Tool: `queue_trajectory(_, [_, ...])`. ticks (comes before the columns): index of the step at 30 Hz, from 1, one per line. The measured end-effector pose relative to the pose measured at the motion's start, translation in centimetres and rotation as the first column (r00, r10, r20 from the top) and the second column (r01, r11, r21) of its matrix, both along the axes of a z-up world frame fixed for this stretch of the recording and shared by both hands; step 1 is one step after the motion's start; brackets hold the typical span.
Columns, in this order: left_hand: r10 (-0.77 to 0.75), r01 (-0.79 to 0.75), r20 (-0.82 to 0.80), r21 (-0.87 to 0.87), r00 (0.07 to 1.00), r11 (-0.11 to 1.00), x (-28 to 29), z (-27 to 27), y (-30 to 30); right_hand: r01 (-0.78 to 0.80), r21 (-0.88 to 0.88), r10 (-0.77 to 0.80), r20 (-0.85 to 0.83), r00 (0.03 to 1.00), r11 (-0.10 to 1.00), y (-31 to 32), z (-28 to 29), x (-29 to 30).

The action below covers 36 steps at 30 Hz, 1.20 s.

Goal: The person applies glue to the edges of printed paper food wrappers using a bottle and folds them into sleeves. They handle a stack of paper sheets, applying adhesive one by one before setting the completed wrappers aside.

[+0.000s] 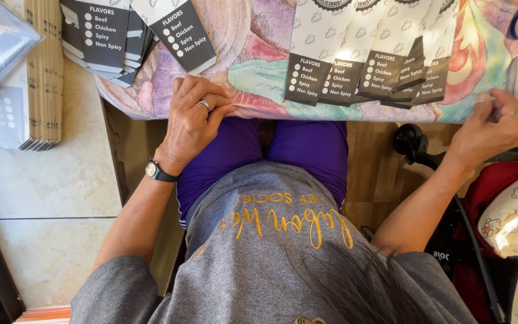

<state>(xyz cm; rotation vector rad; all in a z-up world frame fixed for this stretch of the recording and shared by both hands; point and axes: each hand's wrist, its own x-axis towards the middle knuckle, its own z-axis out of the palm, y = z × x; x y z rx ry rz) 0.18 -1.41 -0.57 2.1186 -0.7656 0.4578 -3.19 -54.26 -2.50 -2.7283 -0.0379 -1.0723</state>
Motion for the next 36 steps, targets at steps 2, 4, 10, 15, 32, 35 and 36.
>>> queue_trajectory(2, [0.022,-0.019,-0.071,0.051,0.997,0.999,0.1,0.1,0.0,0.029,-0.058,-0.033,-0.067,0.997,0.998,0.6,0.5,-0.8])
queue_trajectory(4, [0.052,-0.049,-0.097,0.029,0.994,0.998,-0.2,-0.3,0.2,0.003,-0.081,-0.006,-0.048,0.999,0.997,2.3,1.6,-1.2])
queue_trajectory(10, [0.241,-0.239,-0.009,0.097,0.971,0.966,-1.6,0.0,2.1,-0.036,-0.014,0.036,-0.039,0.999,0.999,3.3,1.0,-3.3])
queue_trajectory(15, [0.582,-0.588,0.110,0.036,0.806,0.808,-5.0,-2.1,5.2,0.208,0.130,-0.227,0.154,0.962,0.970,3.0,-1.5,-4.9])
queue_trajectory(32, [0.579,-0.882,-0.694,-0.179,0.427,0.436,-6.7,-2.5,5.6,0.333,0.858,-0.451,-0.137,0.882,0.390,-2.3,-4.8,-3.9])
queue_trajectory(35, [0.629,-0.895,-0.656,-0.176,0.417,0.410,-6.5,-2.3,5.9,0.319,0.810,-0.453,-0.075,0.888,0.492,-2.4,-5.3,-4.2])
queue_trajectory(36, [0.627,-0.894,-0.658,-0.172,0.417,0.414,-6.7,-2.2,5.9,0.325,0.808,-0.457,-0.079,0.886,0.491,-2.3,-5.4,-4.6])
